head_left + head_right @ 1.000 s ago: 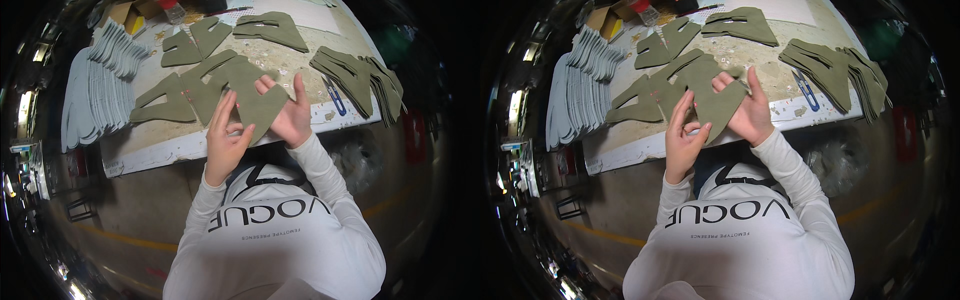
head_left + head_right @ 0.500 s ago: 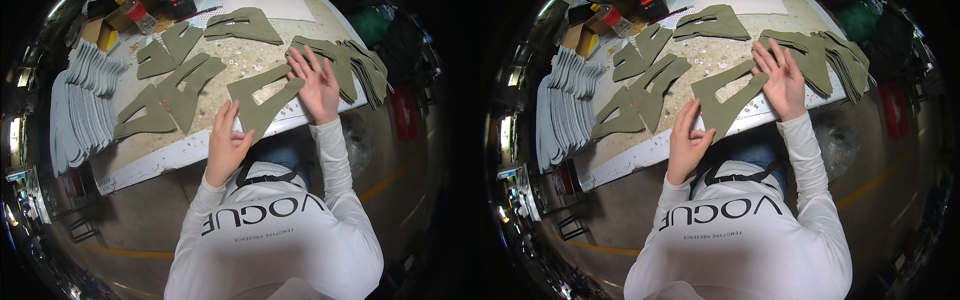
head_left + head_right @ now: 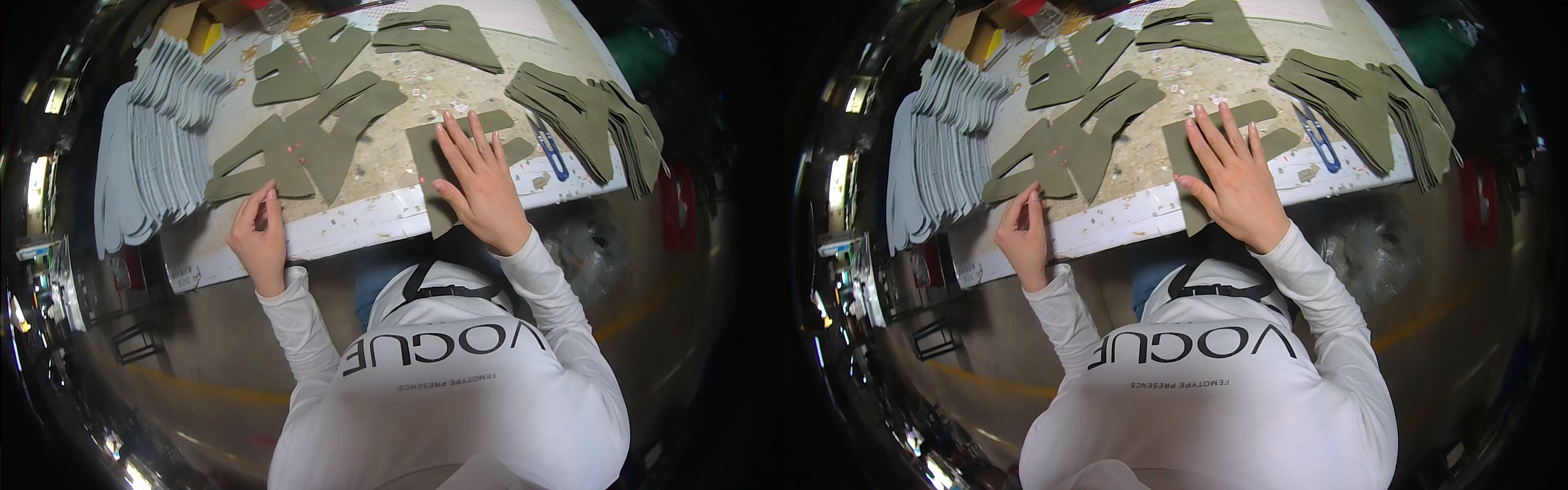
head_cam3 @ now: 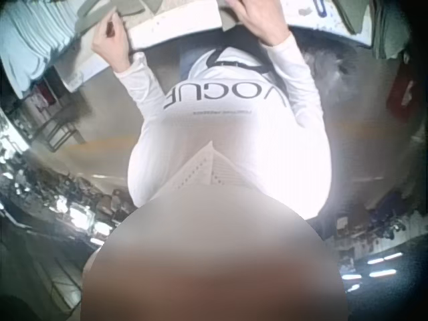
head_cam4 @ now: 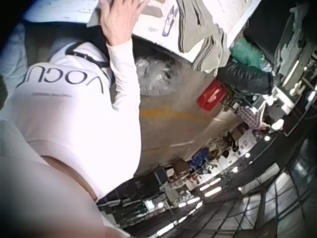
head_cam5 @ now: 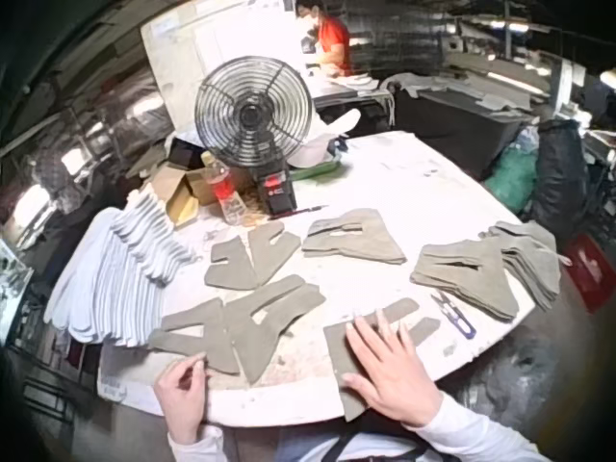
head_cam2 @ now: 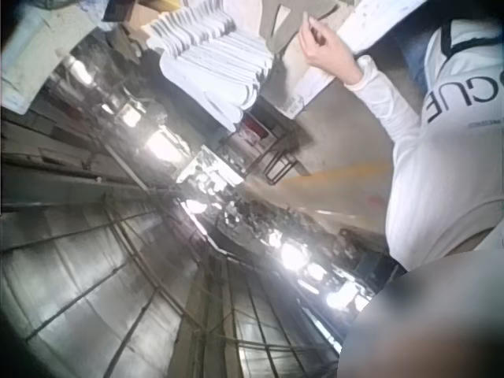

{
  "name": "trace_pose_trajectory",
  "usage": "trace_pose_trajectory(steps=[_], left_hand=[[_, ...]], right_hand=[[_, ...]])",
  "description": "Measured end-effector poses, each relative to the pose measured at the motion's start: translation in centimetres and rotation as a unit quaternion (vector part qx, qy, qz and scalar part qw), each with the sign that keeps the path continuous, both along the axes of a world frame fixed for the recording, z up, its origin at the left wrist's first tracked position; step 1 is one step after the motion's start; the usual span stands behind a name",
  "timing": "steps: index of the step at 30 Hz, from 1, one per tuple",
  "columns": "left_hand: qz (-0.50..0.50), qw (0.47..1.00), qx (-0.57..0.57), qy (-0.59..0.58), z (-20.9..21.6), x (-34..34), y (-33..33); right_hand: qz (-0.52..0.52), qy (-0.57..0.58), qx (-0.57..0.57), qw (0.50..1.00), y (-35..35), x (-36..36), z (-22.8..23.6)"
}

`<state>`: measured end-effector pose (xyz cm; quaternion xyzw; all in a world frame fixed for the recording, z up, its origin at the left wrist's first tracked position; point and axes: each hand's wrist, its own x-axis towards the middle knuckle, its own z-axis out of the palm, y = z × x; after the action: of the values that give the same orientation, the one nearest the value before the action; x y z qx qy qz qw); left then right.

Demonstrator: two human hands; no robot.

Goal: The person repeatedly picks up olive-green fabric pieces from a table, uses a blue utility knife to trim edges, and places the pieces back on the table. The person handles the pieces one at a time and occasionally repositions them before cutting.

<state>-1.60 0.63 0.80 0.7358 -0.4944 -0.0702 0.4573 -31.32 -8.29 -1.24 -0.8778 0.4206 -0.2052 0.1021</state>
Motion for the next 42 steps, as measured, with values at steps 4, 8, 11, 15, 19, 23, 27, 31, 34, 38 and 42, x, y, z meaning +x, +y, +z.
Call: trace_pose_trajectory(steps=[4,8,11,15,19,23,27,31,34,38,42], left_hand=[[-0.021,0.996,-0.016,-0.084,0.1,0.9,0.9],[-0.08,0.99,-0.006,-0.113,-0.4,0.7,0.5],[-0.091,0.984,0.001,-0.156,-0.9,0.5,-0.2],[-0.094,0.982,0.006,-0.161,-1.1,0.5,-0.7],[-0.112,0.986,0.012,-0.125,-0.9,1.0,-1.0],[-0.124,0.987,0.023,-0.098,-0.8,1.7,-1.1],[-0.105,0.993,0.011,-0.059,-0.4,1.7,-1.4],[-0.046,0.997,-0.058,-0.009,0.9,0.7,-1.6],[-0.063,0.996,-0.063,-0.024,2.3,-0.9,-0.2],[-0.141,0.99,-0.023,0.014,2.5,-4.0,2.6],[-0.108,0.971,0.056,0.205,1.0,-5.7,6.0]], right_hand=[[0.02,0.068,0.006,0.997,-0.1,1.5,-0.6],[0.02,0.094,0.025,0.995,0.0,1.7,-0.1],[0.028,0.042,0.034,0.998,1.4,2.1,0.3],[0.034,0.064,0.022,0.997,3.0,3.1,0.0],[0.034,0.063,0.01,0.997,3.1,3.2,-0.5],[0.03,0.052,0.002,0.998,3.1,3.1,-0.6],[0.033,0.003,0.027,0.999,3.1,3.2,0.0],[0.055,-0.196,0.108,0.973,2.8,3.0,1.4],[0.083,-0.375,0.309,0.87,2.5,4.1,1.9],[0.065,-0.472,0.562,0.676,2.2,8.1,0.9],[0.1,-0.325,0.464,0.818,1.9,10.4,0.2]])
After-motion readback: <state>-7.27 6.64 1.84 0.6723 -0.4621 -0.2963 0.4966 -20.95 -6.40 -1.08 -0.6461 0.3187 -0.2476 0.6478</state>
